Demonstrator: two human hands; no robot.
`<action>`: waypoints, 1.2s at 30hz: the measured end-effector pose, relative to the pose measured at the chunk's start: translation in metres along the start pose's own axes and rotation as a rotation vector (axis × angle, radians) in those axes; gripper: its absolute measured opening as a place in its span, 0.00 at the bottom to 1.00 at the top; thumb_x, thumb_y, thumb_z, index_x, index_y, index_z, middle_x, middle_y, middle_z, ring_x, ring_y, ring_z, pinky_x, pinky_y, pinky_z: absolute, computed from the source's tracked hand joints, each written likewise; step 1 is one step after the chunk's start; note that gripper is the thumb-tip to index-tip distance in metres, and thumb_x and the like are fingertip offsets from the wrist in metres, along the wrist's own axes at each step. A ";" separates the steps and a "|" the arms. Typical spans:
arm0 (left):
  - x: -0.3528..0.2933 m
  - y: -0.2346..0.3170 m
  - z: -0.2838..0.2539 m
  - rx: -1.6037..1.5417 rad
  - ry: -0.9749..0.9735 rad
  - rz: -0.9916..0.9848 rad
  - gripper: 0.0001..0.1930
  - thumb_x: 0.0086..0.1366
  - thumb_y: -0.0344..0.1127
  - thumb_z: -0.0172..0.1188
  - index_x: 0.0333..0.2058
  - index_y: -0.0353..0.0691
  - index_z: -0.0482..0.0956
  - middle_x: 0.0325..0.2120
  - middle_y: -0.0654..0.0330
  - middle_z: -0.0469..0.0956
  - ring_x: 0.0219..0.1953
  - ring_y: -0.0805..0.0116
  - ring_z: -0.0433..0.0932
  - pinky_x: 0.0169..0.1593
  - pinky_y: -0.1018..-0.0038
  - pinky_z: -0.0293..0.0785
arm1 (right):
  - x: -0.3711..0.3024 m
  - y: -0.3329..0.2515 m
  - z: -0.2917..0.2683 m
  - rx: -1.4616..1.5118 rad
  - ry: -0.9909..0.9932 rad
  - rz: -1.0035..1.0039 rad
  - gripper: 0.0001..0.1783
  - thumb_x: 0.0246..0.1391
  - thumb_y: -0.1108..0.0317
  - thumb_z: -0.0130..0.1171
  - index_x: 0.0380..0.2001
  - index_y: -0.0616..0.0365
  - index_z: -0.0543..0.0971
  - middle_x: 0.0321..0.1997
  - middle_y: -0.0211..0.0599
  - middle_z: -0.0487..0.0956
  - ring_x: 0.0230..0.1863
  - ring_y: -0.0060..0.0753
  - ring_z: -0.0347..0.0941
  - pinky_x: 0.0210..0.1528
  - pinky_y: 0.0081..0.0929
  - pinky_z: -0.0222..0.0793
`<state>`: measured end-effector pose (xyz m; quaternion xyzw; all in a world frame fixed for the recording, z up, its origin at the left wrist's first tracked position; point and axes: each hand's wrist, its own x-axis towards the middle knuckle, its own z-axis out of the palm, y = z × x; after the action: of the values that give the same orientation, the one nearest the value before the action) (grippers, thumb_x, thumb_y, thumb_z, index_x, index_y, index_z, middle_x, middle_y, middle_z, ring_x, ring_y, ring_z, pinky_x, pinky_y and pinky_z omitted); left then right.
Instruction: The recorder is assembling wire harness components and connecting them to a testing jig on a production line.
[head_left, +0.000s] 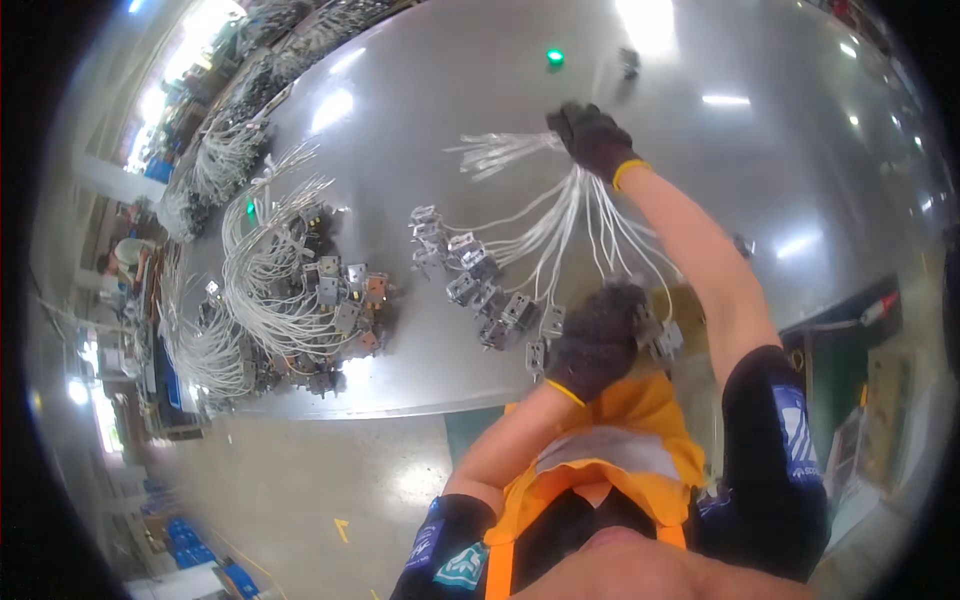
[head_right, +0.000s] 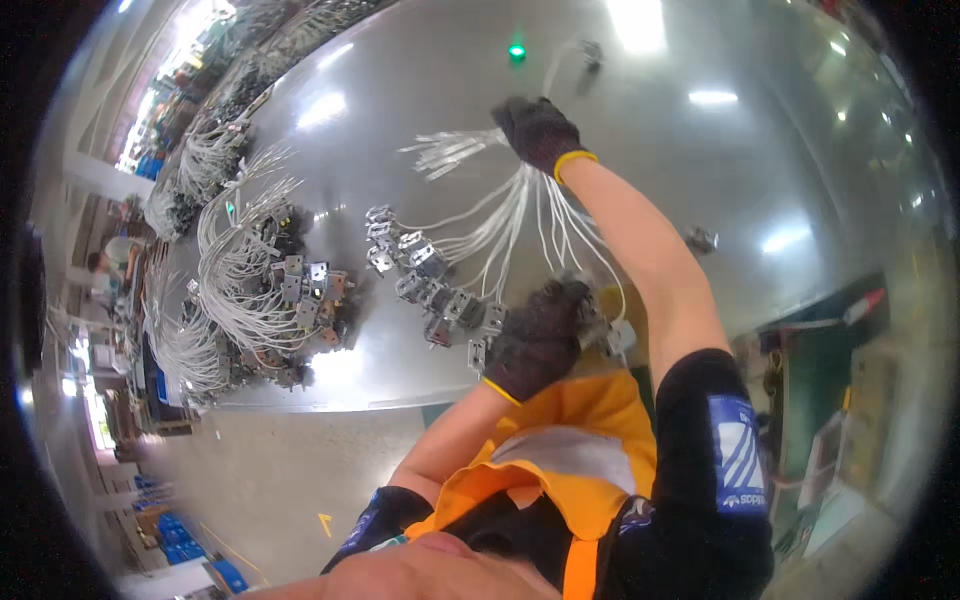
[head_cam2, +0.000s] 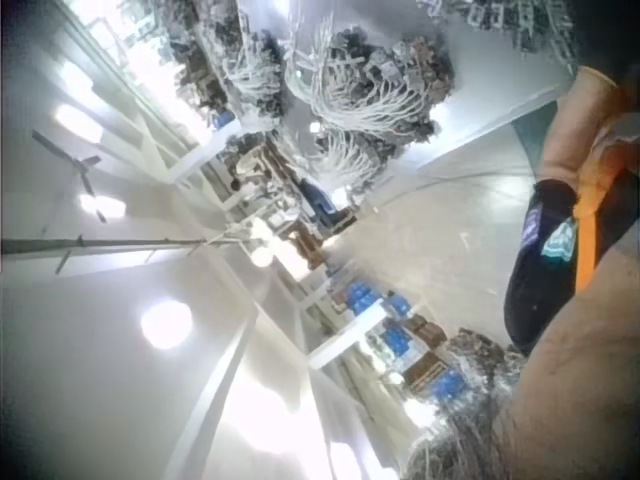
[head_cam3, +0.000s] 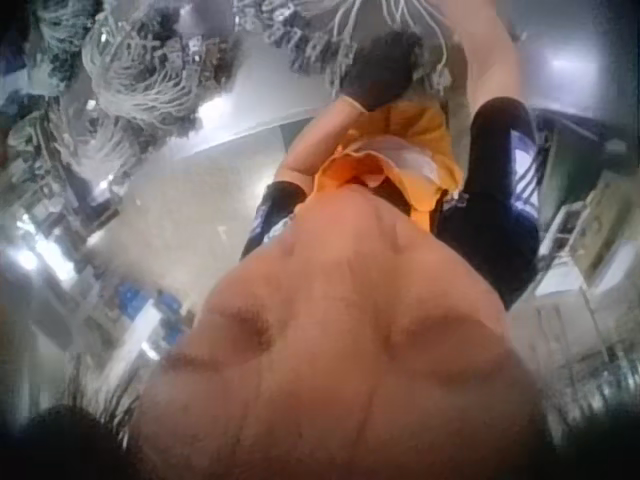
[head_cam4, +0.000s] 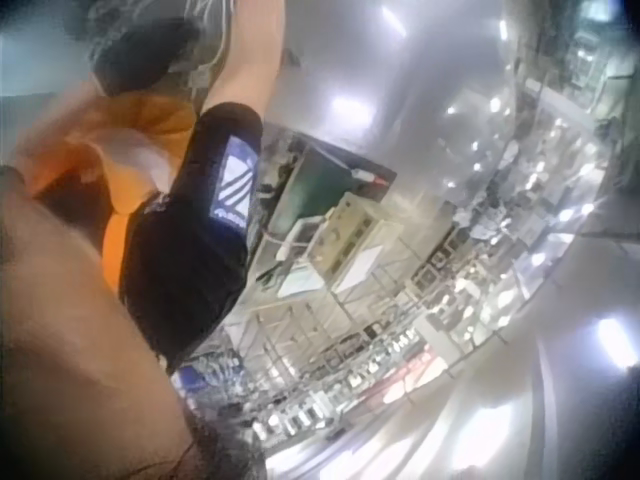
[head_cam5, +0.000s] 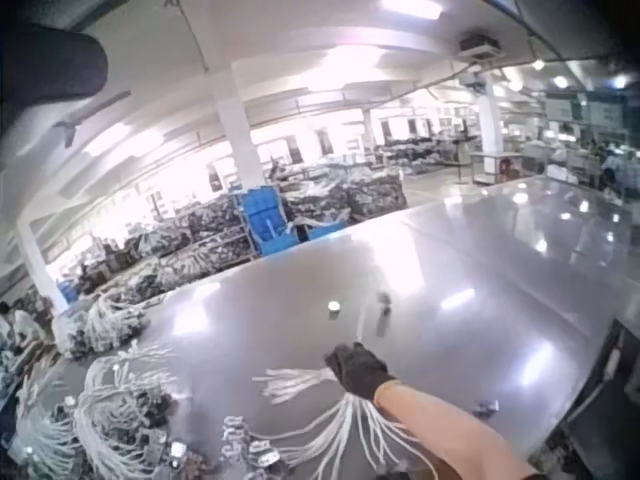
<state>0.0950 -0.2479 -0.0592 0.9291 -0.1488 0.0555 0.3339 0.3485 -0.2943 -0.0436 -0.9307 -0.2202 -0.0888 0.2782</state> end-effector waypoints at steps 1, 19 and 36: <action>-0.002 -0.003 0.000 -0.029 0.043 0.024 0.20 0.59 0.41 0.60 0.48 0.41 0.74 0.41 0.48 0.78 0.40 0.45 0.77 0.44 0.54 0.73 | -0.005 -0.011 -0.021 0.139 0.067 0.015 0.14 0.64 0.52 0.45 0.43 0.46 0.74 0.45 0.48 0.77 0.49 0.55 0.72 0.50 0.47 0.70; -0.005 -0.011 -0.009 -0.214 -0.116 -0.046 0.29 0.60 0.42 0.63 0.59 0.41 0.69 0.46 0.49 0.76 0.47 0.54 0.77 0.51 0.64 0.73 | -0.331 0.023 -0.063 1.087 -0.140 0.166 0.13 0.66 0.67 0.49 0.48 0.62 0.75 0.46 0.35 0.79 0.49 0.28 0.75 0.55 0.27 0.69; -0.013 0.057 0.011 0.125 -0.121 -0.143 0.26 0.62 0.37 0.62 0.59 0.43 0.70 0.43 0.49 0.78 0.45 0.56 0.79 0.49 0.65 0.73 | -0.358 0.035 -0.112 1.225 0.155 0.591 0.18 0.62 0.67 0.56 0.54 0.57 0.72 0.35 0.27 0.76 0.29 0.18 0.70 0.33 0.19 0.69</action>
<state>0.0651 -0.2934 -0.0357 0.9581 -0.0981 -0.0156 0.2688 0.0424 -0.5118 -0.0702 -0.6174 0.0532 0.0651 0.7822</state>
